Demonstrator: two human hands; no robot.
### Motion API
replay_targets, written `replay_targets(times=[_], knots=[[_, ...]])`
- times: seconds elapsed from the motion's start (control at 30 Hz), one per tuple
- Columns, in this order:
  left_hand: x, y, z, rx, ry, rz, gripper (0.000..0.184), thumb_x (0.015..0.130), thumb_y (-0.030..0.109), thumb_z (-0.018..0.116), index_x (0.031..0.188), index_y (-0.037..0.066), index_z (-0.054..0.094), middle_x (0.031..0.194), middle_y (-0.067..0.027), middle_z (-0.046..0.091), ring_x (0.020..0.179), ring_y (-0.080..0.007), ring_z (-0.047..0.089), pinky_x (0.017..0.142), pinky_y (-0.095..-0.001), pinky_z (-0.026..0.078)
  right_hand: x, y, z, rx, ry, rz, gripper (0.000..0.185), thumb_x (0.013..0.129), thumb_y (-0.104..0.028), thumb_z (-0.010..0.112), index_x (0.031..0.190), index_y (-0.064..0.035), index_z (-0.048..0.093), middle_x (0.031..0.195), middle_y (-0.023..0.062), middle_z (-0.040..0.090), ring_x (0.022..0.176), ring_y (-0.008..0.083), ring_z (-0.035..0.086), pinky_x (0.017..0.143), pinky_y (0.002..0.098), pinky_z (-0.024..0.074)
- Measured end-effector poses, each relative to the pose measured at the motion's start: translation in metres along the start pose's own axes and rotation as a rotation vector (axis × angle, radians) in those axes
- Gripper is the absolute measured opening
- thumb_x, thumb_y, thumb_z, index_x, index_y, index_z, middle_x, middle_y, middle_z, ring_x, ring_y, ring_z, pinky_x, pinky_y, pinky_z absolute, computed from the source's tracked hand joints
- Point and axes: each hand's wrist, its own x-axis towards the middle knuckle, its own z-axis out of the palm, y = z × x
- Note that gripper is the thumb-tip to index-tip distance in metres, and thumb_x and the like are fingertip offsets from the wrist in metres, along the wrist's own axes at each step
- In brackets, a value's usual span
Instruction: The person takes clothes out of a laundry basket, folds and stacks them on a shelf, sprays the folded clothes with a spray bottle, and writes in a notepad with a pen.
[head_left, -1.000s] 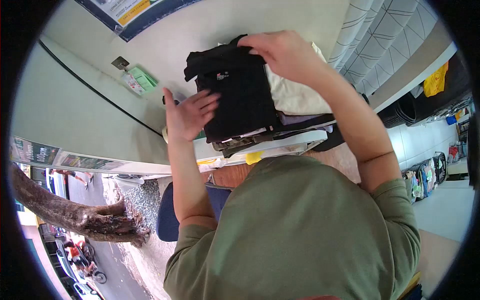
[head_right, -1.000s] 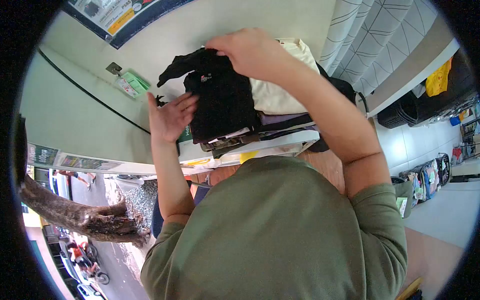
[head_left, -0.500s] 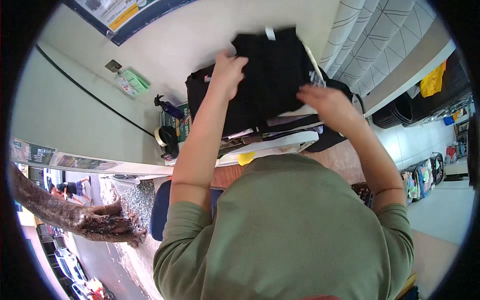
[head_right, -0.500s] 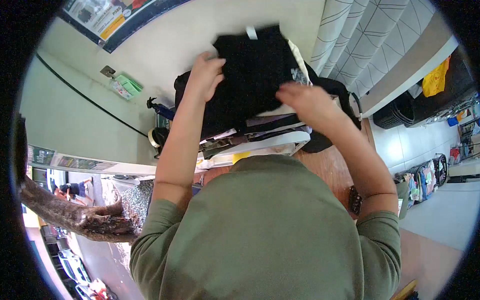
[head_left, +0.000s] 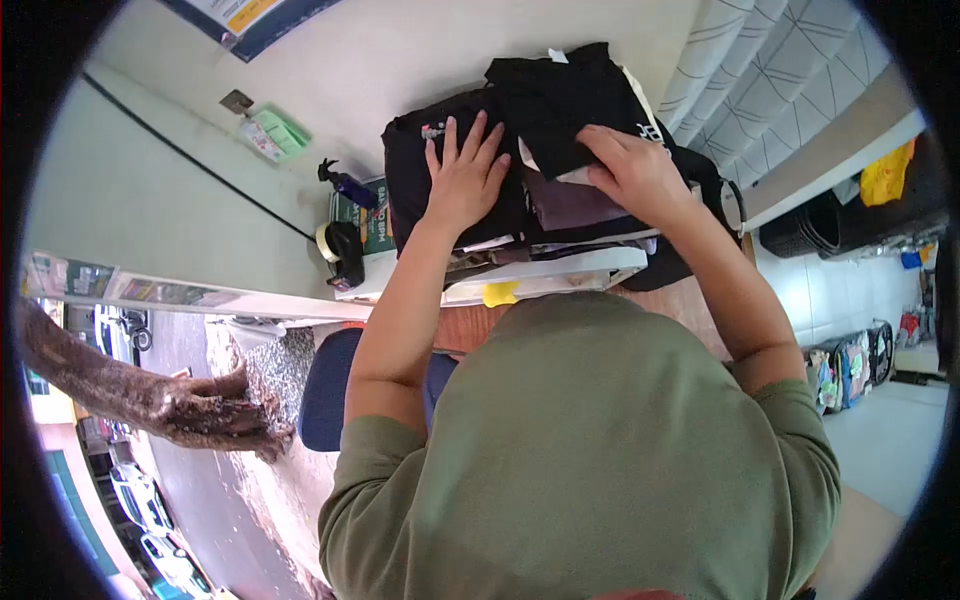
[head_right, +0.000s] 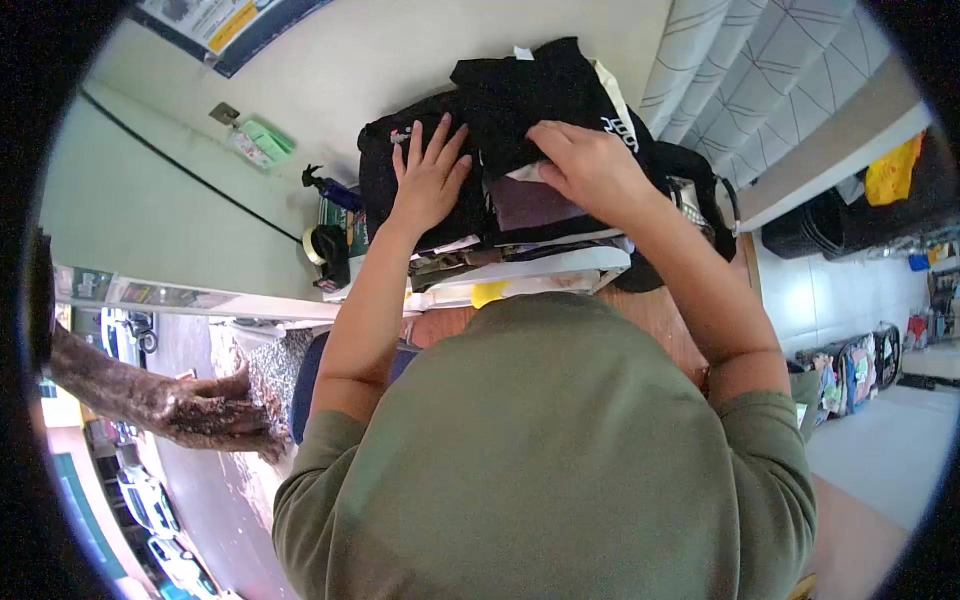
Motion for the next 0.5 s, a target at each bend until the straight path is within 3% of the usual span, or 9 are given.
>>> replay_targets(times=[0.1,0.13,0.17,0.23,0.3,0.33,0.37,0.43,0.5], knots=[[0.005,0.001,-0.011,-0.312,-0.011,-0.149,0.063,0.098,0.051,0.044,0.151,0.020,0.035,0.157,-0.0091,0.031,0.146,-0.0401,0.019,0.113,-0.0652,0.010,-0.037,0.005,0.040,-0.301,0.113,-0.241,0.042,0.080,-0.016,0.069,0.117,-0.0001,0.060,0.125,0.0174,0.061,0.119,0.0341,0.058,0.099,0.0448,0.0486],[0.009,0.003,-0.017,-0.495,-0.022,-0.228,0.067,0.095,0.057,0.046,0.153,0.027,0.031,0.159,-0.0108,0.026,0.146,-0.0431,0.016,0.112,-0.0680,0.006,-0.042,-0.016,0.039,-0.366,-0.084,-0.194,0.049,0.077,-0.025,0.072,0.117,0.0020,0.060,0.132,0.0206,0.055,0.128,0.0345,0.050,0.106,0.0508,0.0411],[0.012,0.011,-0.024,-0.481,-0.006,-0.228,0.068,0.094,0.059,0.047,0.152,0.029,0.031,0.159,-0.0121,0.024,0.146,-0.0448,0.015,0.111,-0.0694,0.005,-0.043,-0.037,0.031,-0.411,-0.152,-0.175,0.054,0.077,-0.033,0.074,0.116,0.0020,0.061,0.138,0.0198,0.050,0.136,0.0318,0.043,0.108,0.0530,0.0371],[0.021,0.032,-0.035,-0.461,0.009,-0.218,0.068,0.092,0.062,0.049,0.152,0.034,0.031,0.160,-0.0145,0.020,0.145,-0.0480,0.014,0.109,-0.0723,0.004,-0.030,-0.045,0.021,-0.219,-0.121,-0.102,0.045,0.082,-0.032,0.073,0.111,0.0010,0.065,0.132,0.0192,0.056,0.126,0.0328,0.052,0.106,0.0495,0.0399],[0.029,0.046,-0.032,-0.259,-0.147,-0.107,0.068,0.091,0.064,0.048,0.152,0.041,0.027,0.162,-0.0160,0.012,0.144,-0.0518,0.013,0.107,-0.0754,0.004,0.011,-0.036,-0.012,0.095,-0.457,0.394,0.039,0.086,-0.034,0.071,0.107,-0.0010,0.068,0.126,0.0192,0.060,0.114,0.0346,0.058,0.104,0.0467,0.0415],[0.029,0.054,-0.026,-0.161,-0.131,-0.090,0.068,0.091,0.064,0.049,0.151,0.041,0.028,0.162,-0.0158,0.011,0.144,-0.0530,0.012,0.106,-0.0765,0.005,0.019,-0.028,-0.016,0.225,-0.102,0.358,0.037,0.085,-0.035,0.071,0.102,-0.0020,0.070,0.117,0.0195,0.065,0.101,0.0357,0.062,0.102,0.0439,0.0428],[0.028,0.060,-0.020,-0.061,-0.114,-0.079,0.068,0.090,0.065,0.049,0.151,0.042,0.029,0.162,-0.0156,0.010,0.143,-0.0541,0.011,0.105,-0.0776,0.007,0.025,0.005,0.005,0.101,0.197,0.098,0.047,0.087,-0.049,0.064,0.116,-0.0113,0.068,0.131,0.0190,0.057,0.122,0.0375,0.053,0.095,0.0628,0.0389],[0.028,0.061,-0.010,-0.013,-0.093,-0.065,0.073,0.087,0.068,0.050,0.151,0.040,0.030,0.162,-0.0165,0.010,0.143,-0.0552,0.011,0.101,-0.0807,0.008,0.026,0.013,0.028,-0.322,0.251,0.312,0.059,0.087,-0.056,0.062,0.136,-0.0251,0.056,0.151,0.0200,0.037,0.137,0.0440,0.036,0.102,0.0703,0.0272],[0.020,0.063,0.003,0.061,-0.063,-0.027,0.075,0.086,0.070,0.050,0.151,0.038,0.030,0.162,-0.0171,0.010,0.143,-0.0554,0.011,0.100,-0.0817,0.008,-0.001,0.048,0.086,-0.177,0.115,0.439,0.071,0.085,-0.063,0.059,0.148,-0.0362,0.039,0.161,0.0178,0.017,0.144,0.0475,0.019,0.105,0.0746,0.0164]])
